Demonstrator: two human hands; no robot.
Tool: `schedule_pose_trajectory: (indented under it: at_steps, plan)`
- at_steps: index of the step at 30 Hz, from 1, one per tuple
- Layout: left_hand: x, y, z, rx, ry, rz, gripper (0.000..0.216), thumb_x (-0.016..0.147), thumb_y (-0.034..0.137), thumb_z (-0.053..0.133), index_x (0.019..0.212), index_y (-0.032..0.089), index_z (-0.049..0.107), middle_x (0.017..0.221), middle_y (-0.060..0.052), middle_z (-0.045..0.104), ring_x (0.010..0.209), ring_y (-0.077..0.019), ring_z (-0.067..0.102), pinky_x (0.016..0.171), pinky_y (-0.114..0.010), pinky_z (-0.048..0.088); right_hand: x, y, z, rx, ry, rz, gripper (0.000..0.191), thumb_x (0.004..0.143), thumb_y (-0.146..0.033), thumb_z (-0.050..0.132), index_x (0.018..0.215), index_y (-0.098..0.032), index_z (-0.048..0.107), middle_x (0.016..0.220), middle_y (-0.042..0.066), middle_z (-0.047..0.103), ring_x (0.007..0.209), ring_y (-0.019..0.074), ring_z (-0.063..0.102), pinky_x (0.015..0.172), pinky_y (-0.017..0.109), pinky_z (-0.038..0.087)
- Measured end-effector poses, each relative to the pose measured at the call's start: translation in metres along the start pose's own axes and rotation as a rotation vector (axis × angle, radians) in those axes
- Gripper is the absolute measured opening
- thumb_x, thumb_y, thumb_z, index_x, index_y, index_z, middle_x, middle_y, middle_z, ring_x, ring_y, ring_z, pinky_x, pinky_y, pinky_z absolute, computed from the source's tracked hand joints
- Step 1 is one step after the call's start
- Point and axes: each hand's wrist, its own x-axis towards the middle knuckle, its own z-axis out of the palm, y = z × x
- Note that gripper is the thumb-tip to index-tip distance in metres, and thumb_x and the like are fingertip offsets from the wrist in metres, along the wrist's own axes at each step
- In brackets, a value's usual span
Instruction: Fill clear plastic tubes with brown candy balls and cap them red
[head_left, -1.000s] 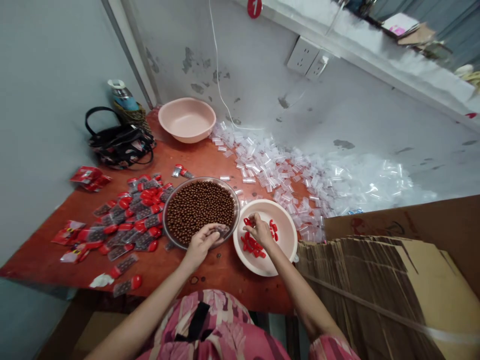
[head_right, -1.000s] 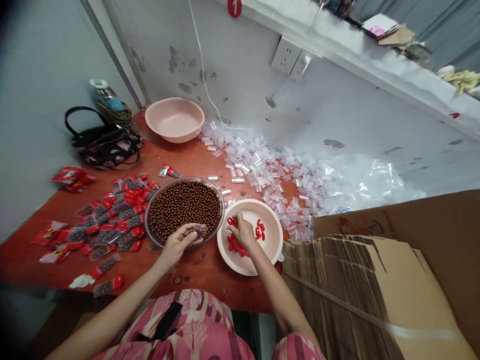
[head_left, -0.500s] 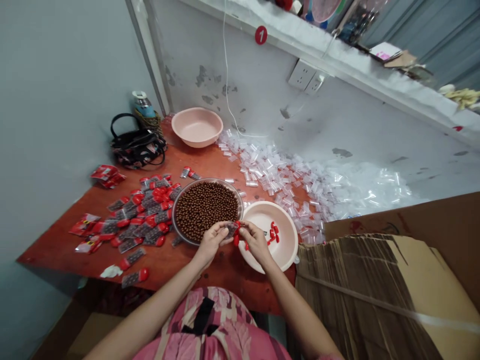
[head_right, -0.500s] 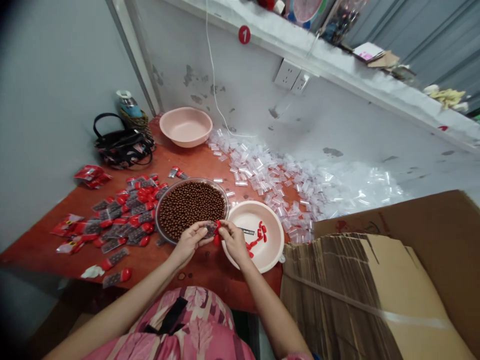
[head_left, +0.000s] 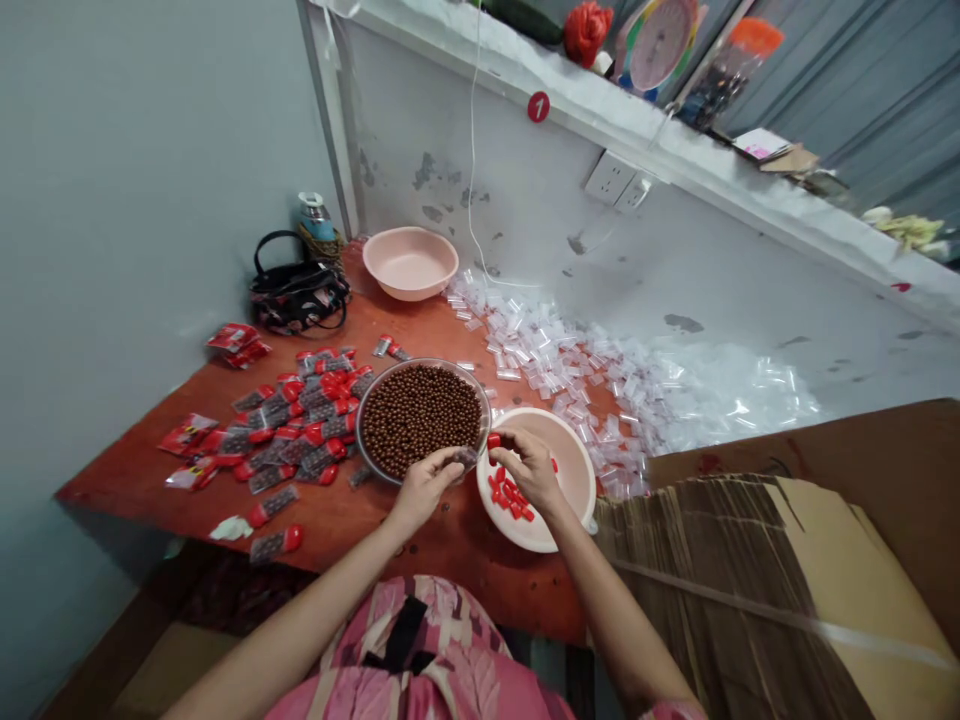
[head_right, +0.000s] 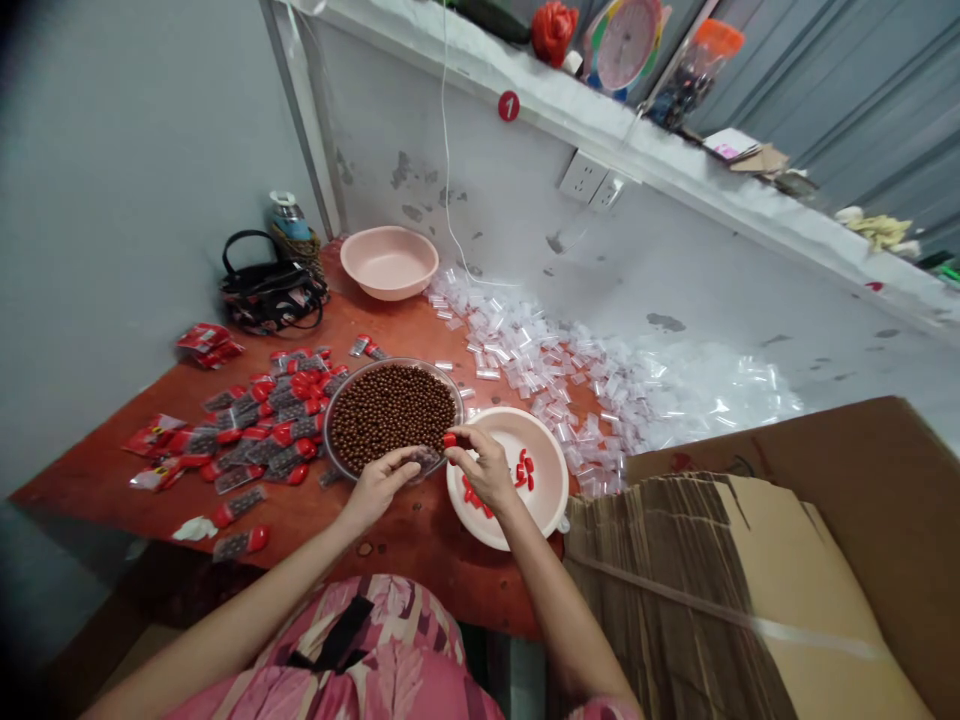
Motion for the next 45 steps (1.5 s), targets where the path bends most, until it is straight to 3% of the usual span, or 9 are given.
schedule_pose_trajectory:
  at_steps: [5,17,22,26,28,32,35,40,45]
  plan:
    - [-0.002,-0.003,-0.008,0.295,0.046,0.169,0.027,0.077,0.03,0.05,0.1,0.019,0.06,0.102,-0.005,0.062,0.093,-0.0178,0.055,0.086,-0.031,0.041,0.001,-0.012,0.008,-0.362,-0.123,-0.208,0.023,0.079,-0.029,0.05,0.1,-0.02,0.055,0.083,0.005,0.059,0.076,0.0148,0.052,0.071,0.027,0.04]
    - [-0.01,0.005,-0.01,0.529,0.094,0.355,0.022,0.079,0.024,0.048,0.096,0.02,0.062,0.096,-0.003,0.064,0.089,-0.0158,0.057,0.082,-0.027,0.041,-0.011,-0.007,0.022,-0.431,-0.155,-0.211,0.013,0.081,-0.024,0.046,0.086,-0.017,0.055,0.073,0.005,0.053,0.065,0.0131,0.048,0.061,0.024,0.038]
    - [-0.002,0.003,-0.012,0.189,0.075,0.131,0.023,0.076,0.027,0.052,0.095,0.019,0.061,0.096,-0.005,0.063,0.089,-0.0184,0.057,0.081,-0.031,0.044,0.0,-0.004,0.025,-0.117,-0.107,-0.072,0.026,0.075,-0.029,0.055,0.099,-0.021,0.057,0.085,0.006,0.059,0.078,0.0162,0.053,0.073,0.03,0.041]
    - [0.002,0.006,-0.01,-0.255,0.16,-0.031,0.033,0.074,0.03,0.055,0.104,0.015,0.055,0.101,-0.007,0.061,0.085,-0.0189,0.059,0.077,-0.034,0.047,0.004,-0.004,0.021,0.473,-0.065,0.156,0.037,0.073,-0.028,0.057,0.109,-0.025,0.052,0.107,0.006,0.056,0.096,0.0186,0.052,0.083,0.034,0.04]
    - [0.004,0.008,-0.01,-0.331,0.203,-0.049,0.036,0.072,0.03,0.057,0.104,0.014,0.054,0.1,-0.008,0.061,0.083,-0.0188,0.06,0.077,-0.034,0.048,0.002,0.003,0.021,0.687,-0.044,0.222,0.033,0.072,-0.024,0.057,0.105,-0.023,0.054,0.104,0.005,0.057,0.09,0.0174,0.055,0.078,0.033,0.042]
    - [0.008,0.005,-0.015,-0.244,0.218,-0.032,0.037,0.071,0.031,0.058,0.103,0.014,0.057,0.097,-0.008,0.063,0.084,-0.0194,0.06,0.078,-0.033,0.047,-0.002,0.021,0.029,0.827,0.028,0.328,0.017,0.069,-0.021,0.061,0.085,-0.019,0.06,0.069,0.0,0.058,0.059,0.0109,0.053,0.06,0.025,0.042]
    - [0.008,0.001,-0.02,-0.007,0.209,0.015,0.032,0.071,0.032,0.058,0.099,0.017,0.061,0.099,-0.006,0.064,0.091,-0.0196,0.058,0.085,-0.032,0.043,0.002,0.024,0.032,0.841,0.078,0.368,0.014,0.067,-0.026,0.062,0.079,-0.018,0.06,0.063,-0.001,0.054,0.055,0.0095,0.049,0.057,0.024,0.041]
    - [0.006,0.002,-0.021,0.259,0.073,0.158,0.025,0.075,0.029,0.052,0.096,0.02,0.064,0.106,-0.005,0.06,0.103,-0.0189,0.051,0.094,-0.033,0.035,0.014,0.011,0.029,0.915,-0.224,0.522,0.026,0.068,-0.029,0.061,0.092,-0.019,0.057,0.088,0.003,0.057,0.075,0.0129,0.054,0.07,0.028,0.044]
    - [0.006,0.003,-0.018,0.292,0.086,0.196,0.026,0.076,0.029,0.051,0.097,0.022,0.063,0.112,-0.005,0.056,0.108,-0.0192,0.047,0.097,-0.036,0.032,0.015,0.007,0.04,1.09,-0.405,0.639,0.024,0.073,-0.029,0.051,0.092,-0.016,0.056,0.081,0.004,0.06,0.074,0.0147,0.056,0.074,0.037,0.044]
